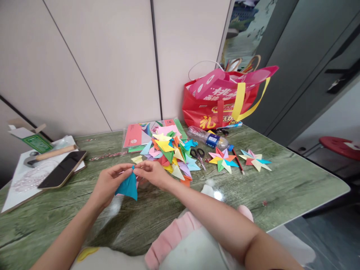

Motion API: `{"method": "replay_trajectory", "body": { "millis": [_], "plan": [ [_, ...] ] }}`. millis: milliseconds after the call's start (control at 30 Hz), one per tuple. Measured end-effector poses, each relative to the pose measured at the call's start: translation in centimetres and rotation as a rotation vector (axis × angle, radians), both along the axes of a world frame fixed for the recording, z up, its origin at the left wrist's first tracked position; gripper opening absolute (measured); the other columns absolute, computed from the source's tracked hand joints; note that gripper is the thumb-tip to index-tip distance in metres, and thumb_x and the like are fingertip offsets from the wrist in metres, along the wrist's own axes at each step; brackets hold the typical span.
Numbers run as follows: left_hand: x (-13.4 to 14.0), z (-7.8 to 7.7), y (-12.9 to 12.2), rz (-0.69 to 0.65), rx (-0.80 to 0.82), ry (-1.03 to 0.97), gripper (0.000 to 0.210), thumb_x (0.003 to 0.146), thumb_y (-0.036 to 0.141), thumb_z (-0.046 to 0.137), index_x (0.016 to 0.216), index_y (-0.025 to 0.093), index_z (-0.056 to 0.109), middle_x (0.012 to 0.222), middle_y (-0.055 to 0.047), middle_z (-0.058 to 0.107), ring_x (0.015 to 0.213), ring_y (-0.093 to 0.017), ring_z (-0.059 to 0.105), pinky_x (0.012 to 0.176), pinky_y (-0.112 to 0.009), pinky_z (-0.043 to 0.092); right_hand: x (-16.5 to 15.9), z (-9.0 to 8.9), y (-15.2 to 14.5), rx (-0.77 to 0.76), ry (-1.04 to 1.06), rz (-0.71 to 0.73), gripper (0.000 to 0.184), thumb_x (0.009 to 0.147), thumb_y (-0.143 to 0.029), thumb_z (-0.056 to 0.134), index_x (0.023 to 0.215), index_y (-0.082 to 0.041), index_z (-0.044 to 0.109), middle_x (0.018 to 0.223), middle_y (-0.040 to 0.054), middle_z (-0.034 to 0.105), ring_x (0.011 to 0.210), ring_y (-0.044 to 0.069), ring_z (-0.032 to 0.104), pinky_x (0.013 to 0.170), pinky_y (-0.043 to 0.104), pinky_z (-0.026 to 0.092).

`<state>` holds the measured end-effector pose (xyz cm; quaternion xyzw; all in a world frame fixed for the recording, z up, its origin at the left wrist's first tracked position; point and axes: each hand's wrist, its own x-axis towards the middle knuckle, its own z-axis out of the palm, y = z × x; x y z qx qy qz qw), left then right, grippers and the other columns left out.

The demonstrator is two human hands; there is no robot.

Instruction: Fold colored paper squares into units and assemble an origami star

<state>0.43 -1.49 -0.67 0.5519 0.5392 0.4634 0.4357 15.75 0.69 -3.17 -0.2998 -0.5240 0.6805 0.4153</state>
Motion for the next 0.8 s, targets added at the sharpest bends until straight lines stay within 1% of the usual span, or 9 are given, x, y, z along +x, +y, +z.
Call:
{"method": "replay_trajectory", "body": {
  "millis": [100, 200, 333, 533, 800],
  "plan": [
    [0.04, 0.06, -0.01, 0.011, -0.01, -0.008, 0.028, 0.057, 0.035, 0.071, 0.073, 0.014, 0.065, 0.069, -0.005, 0.067, 0.059, -0.015, 0.058, 0.05, -0.021, 0.044, -0.09, 0.03, -0.09, -0.004, -0.02, 0.018, 0.035, 0.063, -0.04, 0.066, 0.086, -0.015, 0.056, 0.061, -0.0025, 0.059, 0.055, 0.01, 0.057, 0.048, 0.022, 0.047],
    [0.1, 0.18, -0.05, 0.006, -0.01, 0.012, 0.027, 0.057, 0.036, 0.071, 0.069, 0.013, 0.063, 0.064, -0.004, 0.064, 0.056, -0.014, 0.057, 0.048, -0.02, 0.043, -0.09, 0.11, -0.15, -0.014, -0.008, 0.012, 0.035, 0.062, -0.04, 0.067, 0.084, -0.015, 0.057, 0.059, -0.0033, 0.059, 0.055, 0.01, 0.057, 0.049, 0.022, 0.048],
    [0.2, 0.35, -0.14, 0.004, -0.002, 0.04, 0.028, 0.059, 0.038, 0.069, 0.07, 0.013, 0.064, 0.064, -0.004, 0.064, 0.055, -0.013, 0.056, 0.047, -0.02, 0.042, -0.04, 0.09, -0.13, -0.025, 0.02, -0.013, 0.034, 0.059, -0.038, 0.069, 0.08, -0.014, 0.058, 0.062, -0.0031, 0.06, 0.057, 0.009, 0.057, 0.053, 0.023, 0.048],
    [0.16, 0.36, -0.2, -0.014, 0.001, 0.043, 0.027, 0.058, 0.039, 0.069, 0.069, 0.015, 0.064, 0.062, -0.002, 0.064, 0.054, -0.013, 0.056, 0.048, -0.02, 0.042, -0.03, 0.18, -0.2, -0.043, 0.035, -0.012, 0.031, 0.058, -0.037, 0.07, 0.075, -0.013, 0.06, 0.059, -0.0031, 0.059, 0.054, 0.008, 0.056, 0.053, 0.022, 0.048],
    [0.15, 0.43, -0.21, -0.023, -0.007, 0.058, 0.03, 0.058, 0.041, 0.069, 0.067, 0.013, 0.063, 0.062, -0.004, 0.063, 0.053, -0.013, 0.056, 0.046, -0.02, 0.042, -0.05, 0.28, -0.26, -0.076, 0.042, -0.014, 0.029, 0.054, -0.035, 0.072, 0.07, -0.013, 0.061, 0.057, -0.0035, 0.06, 0.053, 0.008, 0.056, 0.053, 0.022, 0.047]
  ]
}}
